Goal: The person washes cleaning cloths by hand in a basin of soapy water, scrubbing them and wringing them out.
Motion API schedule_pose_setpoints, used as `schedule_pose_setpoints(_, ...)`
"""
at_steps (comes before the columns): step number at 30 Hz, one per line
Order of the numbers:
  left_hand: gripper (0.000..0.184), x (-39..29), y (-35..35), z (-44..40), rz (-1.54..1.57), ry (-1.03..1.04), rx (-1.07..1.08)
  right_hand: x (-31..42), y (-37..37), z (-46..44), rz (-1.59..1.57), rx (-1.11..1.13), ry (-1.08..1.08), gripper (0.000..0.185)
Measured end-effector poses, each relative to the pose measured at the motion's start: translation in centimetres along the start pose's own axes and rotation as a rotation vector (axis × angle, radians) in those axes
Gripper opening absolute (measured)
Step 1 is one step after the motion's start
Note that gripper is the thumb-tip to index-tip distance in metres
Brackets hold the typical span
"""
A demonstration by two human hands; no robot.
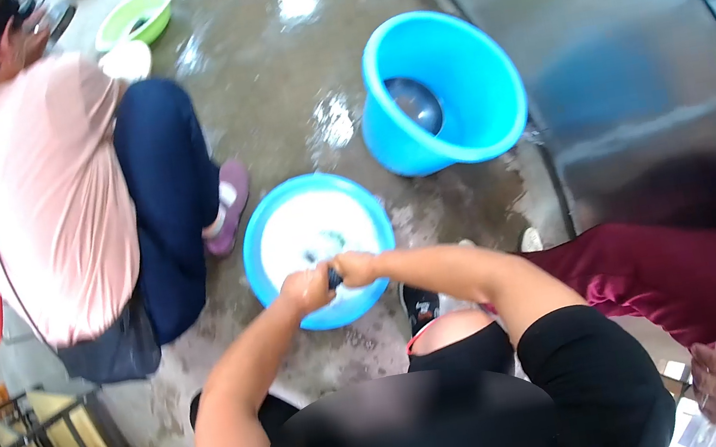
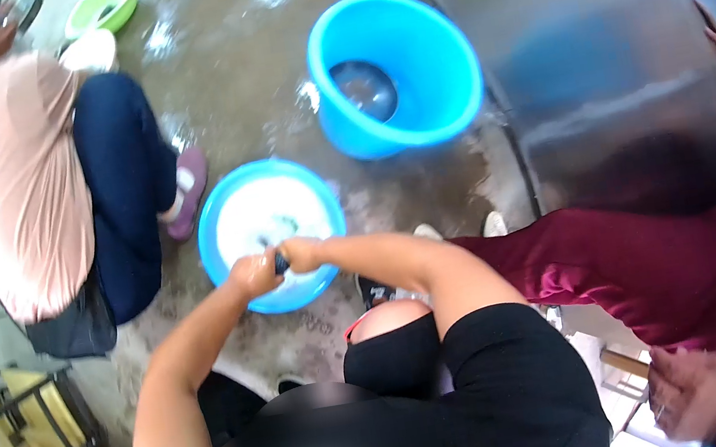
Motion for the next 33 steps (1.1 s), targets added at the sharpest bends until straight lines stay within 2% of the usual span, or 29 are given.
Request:
schedule_pose_setpoints(3,0.044,-0.5,-0.2,0.4,-0.036,0.029,0.004,0.5,0.0,0.5,-0.033,-0.029,0.009,0.023)
schedule_pose_setpoints(6,0.042,-0.7,-2.2,1.1,0.082,-0.034,-0.090,2.7,-3.2,1.7,0.117,0.007,0.138,0.034)
schedule_pose_setpoints(7,0.055,-0.7,-3.4,1.6,0.160,-0.094,-0.082,2.0,-3.3,1.1,0.053,0.046,0.041,0.046)
schedule_pose_setpoints(8,0.055,0.2,-3.9,1.7,0.156,-0.089,-0.089,1.9,-3.9,1.3,0.059,0.040,0.041,0.046)
schedule_pose_setpoints(10,0.070,1.4,-5.8,3.4,0.228,0.085,-0.477,0.1,-4.0,3.9,0.377,0.146,0.346,0.062)
schedule_pose_setpoints(11,0.080,2.4,-5.6,3.7,0.263,-0.011,-0.360,0.0,-4.2,4.5,0.384,0.183,0.379,0.070)
schedule_pose_setpoints(12,0.080,2.9,-5.9,4.1,0.252,-0.022,-0.369,0.6,-5.9,4.9,0.400,0.212,0.409,0.078)
schedule_pose_setpoints(13,0.077,3.3,-5.4,3.9,0.344,-0.057,-0.304,2.1,-7.6,5.9,0.192,0.159,0.384,0.081)
schedule_pose_setpoints(14,0.074,3.6,-4.2,4.1,0.446,-0.097,-0.218,1.2,-7.8,5.4,0.077,-0.029,0.244,0.074)
schedule_pose_setpoints(16,0.071,3.5,-1.9,4.0,0.385,-0.155,-0.183,2.5,-9.2,6.9,0.428,0.074,0.400,0.069)
schedule_pose_setpoints(18,0.066,3.3,-0.6,2.8,0.188,-0.240,-0.007,2.8,-11.0,6.9,0.333,-0.006,0.413,0.064)
schedule_pose_setpoints(19,0.070,3.7,0.5,2.0,0.198,-0.243,-0.098,3.9,-12.6,8.0,0.096,0.093,0.496,0.063)
schedule_pose_setpoints(20,0.070,3.5,1.2,1.5,0.208,-0.244,-0.094,4.8,-13.0,9.4,-0.149,0.193,0.580,0.064)
schedule_pose_setpoints(21,0.073,3.1,1.0,1.1,0.150,-0.251,-0.213,5.1,-14.4,10.5,-0.103,-0.073,0.476,0.067)
schedule_pose_setpoints(22,0.077,3.0,0.8,0.6,0.091,-0.262,-0.335,5.3,-15.4,12.0,-0.260,-0.334,0.315,0.069)
schedule_pose_setpoints(24,0.081,3.0,1.3,-0.9,0.107,-0.280,-0.359,3.8,-16.6,15.2,-0.689,-0.516,0.190,0.058)
schedule_pose_setpoints(25,0.083,2.4,1.1,-1.4,0.058,-0.289,-0.347,5.1,-17.3,17.7,-1.104,-0.604,0.077,0.051)
schedule_pose_setpoints(26,0.085,2.1,1.1,-1.9,0.014,-0.297,-0.331,8.6,-19.1,20.5,-1.279,-0.760,-0.150,0.047)
schedule_pose_setpoints(27,0.080,2.6,2.2,-2.9,0.006,-0.287,-0.281,9.9,-19.8,23.4,-1.189,-0.965,-0.221,0.055)
schedule_pose_setpoints(28,0.080,2.6,2.4,-3.2,0.028,-0.305,-0.282,7.5,-18.9,26.4,-1.461,-0.848,-0.210,0.057)
schedule_pose_setpoints(30,0.068,2.4,4.0,-3.4,-0.011,-0.342,-0.103,10.4,-21.0,29.4,-1.556,-0.620,-0.747,0.039)
schedule_pose_setpoints(31,0.056,3.1,5.8,-4.1,0.002,-0.350,-0.018,11.9,-21.7,31.1,-1.590,-0.441,-0.985,0.031)
schedule_pose_setpoints(33,0.056,5.6,11.4,-6.3,-0.033,-0.336,0.017,14.9,-23.2,33.5,-1.544,-0.356,-1.254,0.024)
Point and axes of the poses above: each hand's wrist, its own z-axis away from the middle knuckle, its own y-axis out of the palm, x = y × z, the point moved 5 cm from there along -z, towards the middle knuckle, and after that the axes turned 5 degrees about z, right-handed, at the moved point
